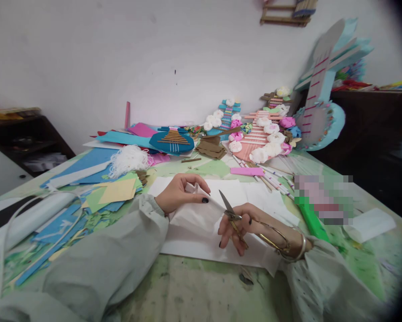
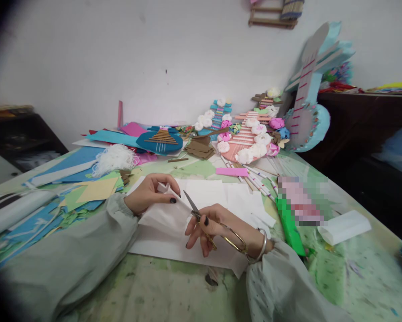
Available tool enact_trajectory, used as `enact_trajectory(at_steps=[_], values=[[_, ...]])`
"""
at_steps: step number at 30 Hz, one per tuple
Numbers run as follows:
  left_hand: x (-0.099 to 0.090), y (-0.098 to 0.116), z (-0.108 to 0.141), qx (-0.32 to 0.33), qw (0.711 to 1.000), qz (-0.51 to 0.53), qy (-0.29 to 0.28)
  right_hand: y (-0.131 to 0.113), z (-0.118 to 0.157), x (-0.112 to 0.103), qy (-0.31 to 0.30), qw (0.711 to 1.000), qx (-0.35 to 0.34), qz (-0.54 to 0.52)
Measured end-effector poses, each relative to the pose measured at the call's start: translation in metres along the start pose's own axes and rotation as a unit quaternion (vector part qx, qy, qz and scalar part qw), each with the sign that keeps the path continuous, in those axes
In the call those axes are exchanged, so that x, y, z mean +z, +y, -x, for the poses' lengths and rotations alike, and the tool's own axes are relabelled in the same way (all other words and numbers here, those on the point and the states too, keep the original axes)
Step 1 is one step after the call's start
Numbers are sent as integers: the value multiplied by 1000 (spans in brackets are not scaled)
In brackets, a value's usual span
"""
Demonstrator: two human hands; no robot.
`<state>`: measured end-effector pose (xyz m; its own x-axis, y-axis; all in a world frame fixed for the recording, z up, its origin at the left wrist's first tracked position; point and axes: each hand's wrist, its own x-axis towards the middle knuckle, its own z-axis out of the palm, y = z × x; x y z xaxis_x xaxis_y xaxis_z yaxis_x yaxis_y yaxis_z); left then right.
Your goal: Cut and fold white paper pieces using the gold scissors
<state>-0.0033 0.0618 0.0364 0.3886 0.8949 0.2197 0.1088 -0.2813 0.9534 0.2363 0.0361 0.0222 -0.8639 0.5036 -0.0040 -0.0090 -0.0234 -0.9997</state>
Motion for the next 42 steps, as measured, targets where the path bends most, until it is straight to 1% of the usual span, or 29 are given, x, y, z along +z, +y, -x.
enact_trajectory(at_steps=[4,11,17,23,25,27,31,34,37,42], values=[[1,0,0,4,1000,-22,-1,1,0,0,-5,1000,1,-1],[2,1,-2,24,999,-35,-5,-2,1,2,25,1000,-8,18],[-3,0,-2,41,997,-67,13,-5,1,5,55,997,43,19],[-4,1,-4,57,995,-84,20,-1,0,5,63,995,71,28],[-4,1,-3,51,995,-82,27,-1,0,5,64,995,71,26],[-5,1,-2,27,997,-61,31,-1,0,4,68,995,66,28],[-10,-1,-1,-27,999,31,35,-1,0,2,84,994,53,51],[-17,-2,-1,-32,996,56,57,0,0,0,102,991,49,76],[-22,-3,-2,-25,997,26,67,1,-1,-2,103,989,34,98],[-22,-2,-3,21,996,-68,62,6,-2,-3,102,989,5,103]])
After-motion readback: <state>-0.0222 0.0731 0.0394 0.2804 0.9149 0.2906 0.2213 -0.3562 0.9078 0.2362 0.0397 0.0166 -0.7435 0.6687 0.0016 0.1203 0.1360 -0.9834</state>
